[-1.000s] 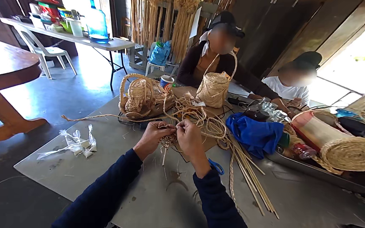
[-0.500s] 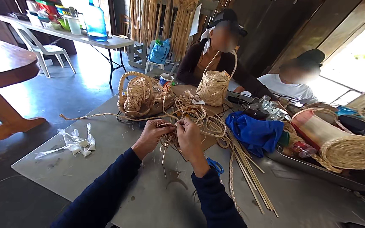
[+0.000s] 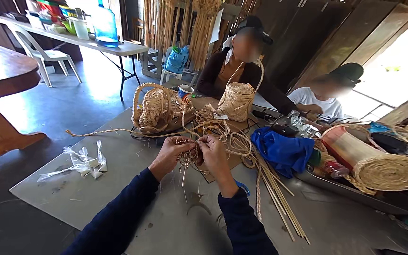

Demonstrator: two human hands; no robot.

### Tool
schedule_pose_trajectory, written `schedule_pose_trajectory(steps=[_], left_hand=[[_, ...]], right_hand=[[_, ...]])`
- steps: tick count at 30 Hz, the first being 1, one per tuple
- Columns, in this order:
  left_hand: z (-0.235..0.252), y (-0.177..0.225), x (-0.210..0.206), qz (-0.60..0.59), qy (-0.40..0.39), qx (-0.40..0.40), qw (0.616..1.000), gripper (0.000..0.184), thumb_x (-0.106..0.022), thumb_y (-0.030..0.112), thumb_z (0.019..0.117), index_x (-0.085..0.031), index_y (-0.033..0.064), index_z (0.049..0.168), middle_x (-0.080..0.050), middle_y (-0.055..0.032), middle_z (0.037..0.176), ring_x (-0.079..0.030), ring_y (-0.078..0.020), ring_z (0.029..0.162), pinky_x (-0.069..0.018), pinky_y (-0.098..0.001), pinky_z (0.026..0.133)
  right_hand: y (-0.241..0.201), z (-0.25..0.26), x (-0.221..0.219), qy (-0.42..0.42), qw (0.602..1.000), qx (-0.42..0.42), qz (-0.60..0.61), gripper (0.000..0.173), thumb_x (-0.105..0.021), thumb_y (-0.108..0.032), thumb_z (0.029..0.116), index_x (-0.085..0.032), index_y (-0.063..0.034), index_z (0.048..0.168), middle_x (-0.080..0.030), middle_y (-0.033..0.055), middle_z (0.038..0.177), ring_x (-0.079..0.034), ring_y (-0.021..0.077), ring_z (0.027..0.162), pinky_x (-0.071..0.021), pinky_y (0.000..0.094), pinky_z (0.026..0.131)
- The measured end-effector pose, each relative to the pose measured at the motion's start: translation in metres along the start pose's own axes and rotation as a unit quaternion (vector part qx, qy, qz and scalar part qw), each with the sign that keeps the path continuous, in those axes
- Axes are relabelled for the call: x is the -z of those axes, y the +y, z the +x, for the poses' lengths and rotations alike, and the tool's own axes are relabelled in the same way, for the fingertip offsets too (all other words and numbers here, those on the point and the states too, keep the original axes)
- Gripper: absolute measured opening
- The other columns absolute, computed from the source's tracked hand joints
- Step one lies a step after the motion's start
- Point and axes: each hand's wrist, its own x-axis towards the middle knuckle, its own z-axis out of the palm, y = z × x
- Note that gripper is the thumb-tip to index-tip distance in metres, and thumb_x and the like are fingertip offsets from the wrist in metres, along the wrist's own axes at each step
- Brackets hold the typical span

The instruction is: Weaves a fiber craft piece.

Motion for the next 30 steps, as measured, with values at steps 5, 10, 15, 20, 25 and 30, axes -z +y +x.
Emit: schedule_pose_trajectory(steps=[5, 10, 15, 20, 25, 30], left_hand=[[0.0, -0.002, 0.002, 0.024, -0.004, -0.022, 0.999, 0.017, -0.062, -0.01, 0.089, -0.073, 0.0028, 0.084, -0.073, -0.0015, 0.077, -0.069, -0.007, 0.072, -0.059, -0.0236, 0.071], [0.001, -0.007, 0.003, 0.055, -0.031, -0.081, 0.995, 0.017, -0.065, -0.008, 0.0876, -0.076, 0.0058, 0.086, -0.074, 0.0009, 0.08, -0.07, -0.0052, 0.076, -0.059, -0.0238, 0.076], [0.0, -0.009, 0.002, 0.082, -0.034, -0.098, 0.991, 0.016, -0.067, -0.008, 0.0869, -0.077, 0.0045, 0.089, -0.075, 0.001, 0.081, -0.071, -0.0051, 0.077, -0.0597, -0.0245, 0.077], [0.0, -0.008, 0.003, 0.078, -0.034, -0.096, 0.992, 0.019, -0.066, -0.01, 0.0873, -0.077, 0.0053, 0.088, -0.075, 0.0015, 0.081, -0.07, -0.0046, 0.076, -0.0594, -0.0235, 0.076], [0.001, -0.004, 0.003, 0.086, -0.026, -0.07, 0.993, 0.015, -0.065, -0.007, 0.0892, -0.074, 0.0039, 0.088, -0.074, 0.0016, 0.08, -0.069, -0.0047, 0.075, -0.0587, -0.0233, 0.075], [0.0, 0.002, -0.003, 0.04, 0.009, -0.024, 0.999, 0.017, -0.06, -0.01, 0.0912, -0.072, 0.001, 0.087, -0.073, -0.0017, 0.078, -0.069, -0.0078, 0.072, -0.0595, -0.0238, 0.072]], right_hand=[[-0.002, -0.004, -0.003, 0.021, 0.999, 0.022, -0.039, 0.017, -0.052, -0.007, 0.1049, -0.064, 0.005, 0.104, -0.065, 0.0088, 0.08, -0.062, 0.0106, 0.059, -0.0556, 0.027, 0.059], [-0.007, -0.007, -0.004, 0.046, 0.996, 0.023, -0.069, 0.017, -0.052, -0.007, 0.1047, -0.065, 0.0045, 0.102, -0.063, 0.0085, 0.077, -0.062, 0.0114, 0.061, -0.0548, 0.0285, 0.061], [-0.008, -0.007, -0.003, 0.044, 0.998, 0.001, -0.049, 0.017, -0.051, -0.007, 0.1052, -0.064, 0.0042, 0.102, -0.062, 0.0081, 0.076, -0.062, 0.0106, 0.06, -0.0545, 0.0268, 0.06], [-0.01, -0.008, -0.006, 0.053, 0.998, -0.01, -0.024, 0.017, -0.051, -0.007, 0.1058, -0.063, 0.0046, 0.102, -0.061, 0.0078, 0.075, -0.061, 0.01, 0.057, -0.0546, 0.0256, 0.058], [-0.004, -0.004, -0.004, 0.013, 1.0, -0.008, 0.008, 0.016, -0.05, -0.006, 0.1056, -0.062, 0.0065, 0.105, -0.064, 0.0096, 0.079, -0.062, 0.0109, 0.058, -0.056, 0.0265, 0.057], [-0.009, -0.001, 0.009, -0.041, 0.997, -0.051, 0.043, 0.016, -0.051, -0.005, 0.1061, -0.062, 0.0062, 0.109, -0.063, 0.0089, 0.077, -0.059, 0.009, 0.052, -0.0536, 0.0231, 0.051]])
